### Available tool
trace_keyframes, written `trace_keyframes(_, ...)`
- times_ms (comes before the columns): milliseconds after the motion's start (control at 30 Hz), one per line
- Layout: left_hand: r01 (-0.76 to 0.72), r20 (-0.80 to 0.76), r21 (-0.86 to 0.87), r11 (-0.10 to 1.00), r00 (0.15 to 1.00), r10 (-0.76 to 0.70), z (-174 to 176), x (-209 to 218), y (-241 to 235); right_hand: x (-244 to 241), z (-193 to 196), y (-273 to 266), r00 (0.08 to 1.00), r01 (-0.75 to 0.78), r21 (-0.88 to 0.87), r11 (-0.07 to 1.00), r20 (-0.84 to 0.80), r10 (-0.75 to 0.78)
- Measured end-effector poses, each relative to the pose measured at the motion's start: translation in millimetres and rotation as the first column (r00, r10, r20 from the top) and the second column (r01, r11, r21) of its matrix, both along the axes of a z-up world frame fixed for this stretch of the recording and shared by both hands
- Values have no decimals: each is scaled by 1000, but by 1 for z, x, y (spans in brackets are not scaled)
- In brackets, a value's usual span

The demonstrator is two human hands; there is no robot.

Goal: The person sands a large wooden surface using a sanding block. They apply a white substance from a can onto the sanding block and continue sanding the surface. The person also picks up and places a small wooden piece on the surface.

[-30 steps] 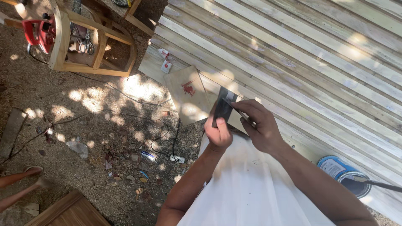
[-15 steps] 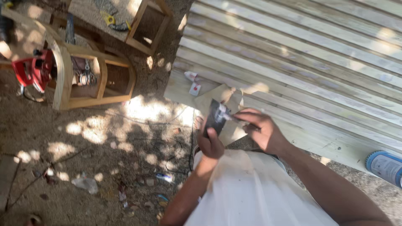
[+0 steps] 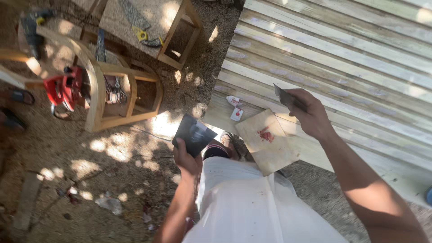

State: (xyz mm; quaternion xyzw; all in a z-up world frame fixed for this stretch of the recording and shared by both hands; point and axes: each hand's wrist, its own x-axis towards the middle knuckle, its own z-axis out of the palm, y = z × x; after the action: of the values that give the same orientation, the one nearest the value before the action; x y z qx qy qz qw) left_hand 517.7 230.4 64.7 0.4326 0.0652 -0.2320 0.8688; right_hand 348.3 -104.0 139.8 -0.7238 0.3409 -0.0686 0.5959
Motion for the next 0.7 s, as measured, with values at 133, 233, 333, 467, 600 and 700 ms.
trace_keyframes(133,69,-113,20,997,991,-67,-3,28,4,26,-17,6,998,14,-60,998,66,-10)
trace_keyframes(233,171,-101,-60,983,979,-177,-18,69,10,51,-22,22,997,50,-57,997,59,-47)
trace_keyframes(333,297,-65,-125,947,950,-306,-27,128,11,65,-27,54,992,98,-130,987,90,-87)
trace_keyframes(467,446,-93,-182,876,879,-467,-47,201,-21,79,-36,73,965,260,-225,939,81,-248)
trace_keyframes(600,543,-241,-23,840,812,-531,-53,246,15,81,-50,134,900,432,-166,886,17,-436)
trace_keyframes(700,657,-112,-140,741,733,-671,-54,273,-2,73,-54,147,785,616,4,788,85,-614)
